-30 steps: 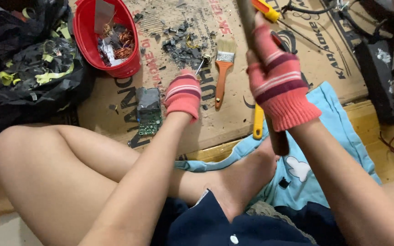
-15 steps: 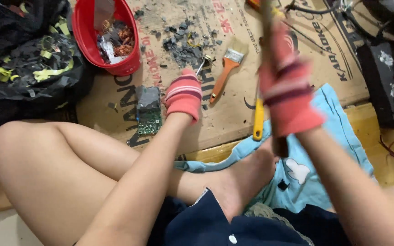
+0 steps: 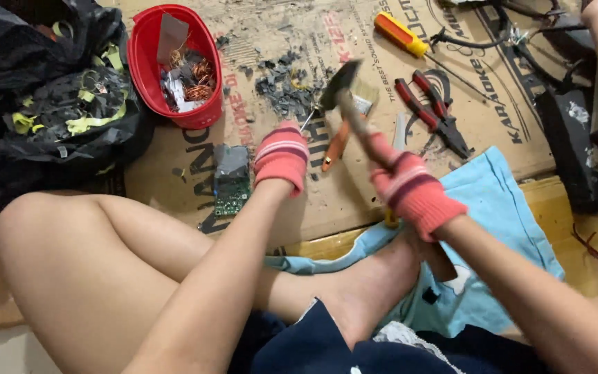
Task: The person sits on a cardboard sheet on the floor and uses a hammer to strike a small cylindrical object, then strips the copper wire from it by hand. The stripped copper wire is placed into a red bucket, and the remaining plastic casing is discarded into a black bag.
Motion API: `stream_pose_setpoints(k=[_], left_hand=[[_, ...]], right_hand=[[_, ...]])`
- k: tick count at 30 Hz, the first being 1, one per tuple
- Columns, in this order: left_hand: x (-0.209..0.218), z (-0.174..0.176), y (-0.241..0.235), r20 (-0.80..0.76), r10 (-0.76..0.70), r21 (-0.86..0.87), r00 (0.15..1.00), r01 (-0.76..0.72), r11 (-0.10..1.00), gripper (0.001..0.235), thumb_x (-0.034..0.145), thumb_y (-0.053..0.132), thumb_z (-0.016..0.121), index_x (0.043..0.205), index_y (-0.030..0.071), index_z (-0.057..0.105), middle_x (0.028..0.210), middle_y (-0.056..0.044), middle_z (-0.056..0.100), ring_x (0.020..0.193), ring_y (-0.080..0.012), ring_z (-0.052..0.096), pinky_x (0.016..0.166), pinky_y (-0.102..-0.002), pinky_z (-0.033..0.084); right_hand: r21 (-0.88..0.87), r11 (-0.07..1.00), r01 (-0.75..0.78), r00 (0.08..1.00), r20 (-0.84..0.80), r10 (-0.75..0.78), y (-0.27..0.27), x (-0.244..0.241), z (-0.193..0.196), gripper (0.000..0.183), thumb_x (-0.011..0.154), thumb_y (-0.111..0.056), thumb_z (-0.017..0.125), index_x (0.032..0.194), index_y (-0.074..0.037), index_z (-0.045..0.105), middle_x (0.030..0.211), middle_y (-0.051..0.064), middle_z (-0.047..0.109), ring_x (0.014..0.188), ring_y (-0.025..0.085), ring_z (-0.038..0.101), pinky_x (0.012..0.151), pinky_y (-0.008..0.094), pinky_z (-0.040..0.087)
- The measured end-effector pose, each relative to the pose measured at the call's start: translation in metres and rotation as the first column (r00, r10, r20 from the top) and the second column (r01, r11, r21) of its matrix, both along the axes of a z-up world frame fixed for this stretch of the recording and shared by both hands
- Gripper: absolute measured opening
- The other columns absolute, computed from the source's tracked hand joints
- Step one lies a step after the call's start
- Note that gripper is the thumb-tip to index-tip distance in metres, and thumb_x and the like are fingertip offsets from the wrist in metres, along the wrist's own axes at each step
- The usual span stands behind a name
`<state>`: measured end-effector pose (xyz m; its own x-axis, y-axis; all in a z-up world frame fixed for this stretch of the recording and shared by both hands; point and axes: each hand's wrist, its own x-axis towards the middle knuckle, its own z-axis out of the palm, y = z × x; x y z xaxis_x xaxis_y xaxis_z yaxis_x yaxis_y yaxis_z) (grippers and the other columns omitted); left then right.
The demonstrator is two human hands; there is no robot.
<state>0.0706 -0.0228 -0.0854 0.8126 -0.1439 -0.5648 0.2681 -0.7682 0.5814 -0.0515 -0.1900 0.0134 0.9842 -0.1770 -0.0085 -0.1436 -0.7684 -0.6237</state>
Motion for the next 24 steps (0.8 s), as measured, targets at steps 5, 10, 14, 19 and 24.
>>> stream_pose_setpoints(k=[5,10,14,19,24], left_hand=[[0.0,-0.008,0.001,-0.027,-0.001,-0.024,1.0,0.0,1.0,0.047,0.1,0.039,0.034,0.126,0.004,0.05,0.123,-0.02,0.059,0.115,-0.0314,0.061,0.106,-0.046,0.05],[0.007,-0.002,0.002,-0.013,0.039,-0.032,0.999,-0.04,0.999,0.048,0.101,0.039,0.031,0.126,0.004,0.05,0.122,-0.02,0.059,0.113,-0.0306,0.062,0.106,-0.045,0.05],[0.012,-0.006,0.003,-0.029,0.055,-0.021,0.998,-0.055,0.998,0.049,0.102,0.038,0.028,0.126,0.003,0.051,0.12,-0.02,0.06,0.112,-0.0298,0.062,0.106,-0.044,0.051],[0.006,-0.016,0.004,-0.044,0.02,-0.033,0.999,-0.021,0.999,0.05,0.103,0.038,0.025,0.126,0.003,0.051,0.119,-0.02,0.06,0.11,-0.029,0.063,0.105,-0.043,0.051],[0.007,-0.012,0.002,-0.03,0.053,-0.055,0.998,-0.054,0.997,0.051,0.104,0.038,0.022,0.126,0.002,0.051,0.118,-0.019,0.06,0.109,-0.0282,0.063,0.105,-0.042,0.051]], right_hand=[[0.028,0.999,0.031,0.998,0.055,-0.033,-0.03,0.005,0.023,0.05,0.092,-0.012,0.06,0.142,-0.016,0.061,0.105,0.013,0.073,0.097,0.027,0.071,0.095,0.042,0.056],[-0.138,0.974,-0.179,0.917,0.336,0.216,-0.018,0.003,-0.009,0.036,0.097,-0.004,0.054,0.132,0.001,0.057,0.116,0.025,0.071,0.104,0.038,0.069,0.087,0.048,0.053],[-0.1,0.987,0.126,0.973,-0.183,-0.143,-0.043,0.005,-0.026,0.051,0.086,-0.034,0.069,0.136,-0.04,0.063,0.109,0.001,0.074,0.106,0.02,0.069,0.101,0.039,0.054],[-0.076,0.99,-0.115,0.923,0.359,0.135,-0.031,0.004,0.032,0.03,0.104,0.007,0.055,0.133,-0.003,0.053,0.085,0.011,0.07,0.061,0.016,0.055,0.052,0.029,0.046],[0.386,0.856,0.343,0.91,-0.361,-0.202,-0.007,0.003,-0.008,0.026,0.101,-0.026,0.061,0.104,-0.003,0.074,0.072,0.004,0.06,0.062,0.013,0.052,0.056,0.029,0.041]])
